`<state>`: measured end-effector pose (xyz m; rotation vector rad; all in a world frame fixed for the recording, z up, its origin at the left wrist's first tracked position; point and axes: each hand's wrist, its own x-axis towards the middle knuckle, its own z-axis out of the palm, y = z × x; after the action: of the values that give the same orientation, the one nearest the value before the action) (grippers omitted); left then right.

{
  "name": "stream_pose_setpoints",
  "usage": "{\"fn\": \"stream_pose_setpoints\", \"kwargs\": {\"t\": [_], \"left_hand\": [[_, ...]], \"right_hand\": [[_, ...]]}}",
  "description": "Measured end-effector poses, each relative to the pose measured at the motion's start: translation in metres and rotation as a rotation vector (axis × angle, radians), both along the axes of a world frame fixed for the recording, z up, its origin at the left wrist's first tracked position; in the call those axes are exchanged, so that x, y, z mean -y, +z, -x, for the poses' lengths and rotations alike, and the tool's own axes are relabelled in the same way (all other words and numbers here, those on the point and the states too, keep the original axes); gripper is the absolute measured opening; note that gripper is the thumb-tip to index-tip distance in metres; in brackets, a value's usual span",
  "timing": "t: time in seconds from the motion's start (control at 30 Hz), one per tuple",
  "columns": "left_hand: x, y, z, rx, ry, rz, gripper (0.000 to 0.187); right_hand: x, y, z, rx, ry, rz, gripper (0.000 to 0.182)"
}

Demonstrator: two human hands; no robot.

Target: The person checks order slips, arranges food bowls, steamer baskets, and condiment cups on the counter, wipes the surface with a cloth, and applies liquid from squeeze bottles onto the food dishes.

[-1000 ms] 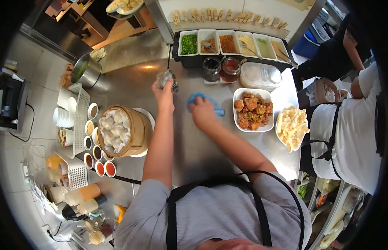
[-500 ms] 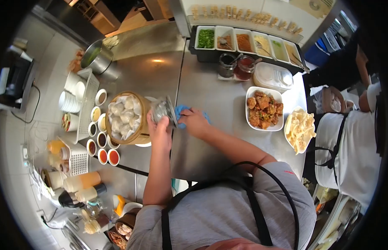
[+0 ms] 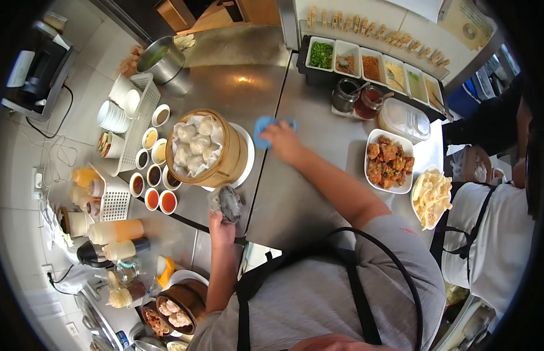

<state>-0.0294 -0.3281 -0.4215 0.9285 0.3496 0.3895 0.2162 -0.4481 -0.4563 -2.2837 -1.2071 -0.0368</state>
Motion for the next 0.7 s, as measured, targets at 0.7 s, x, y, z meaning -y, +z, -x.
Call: {"fn": "stream_pose_setpoints", "kwargs": {"t": [0.7], "left_hand": [[-0.056, -0.003, -0.120, 0.043, -0.102, 0.169, 0.052]], "right_hand": [[0.043, -0.003, 0.078, 0.050, 0.216, -0.083, 0.031]]}}
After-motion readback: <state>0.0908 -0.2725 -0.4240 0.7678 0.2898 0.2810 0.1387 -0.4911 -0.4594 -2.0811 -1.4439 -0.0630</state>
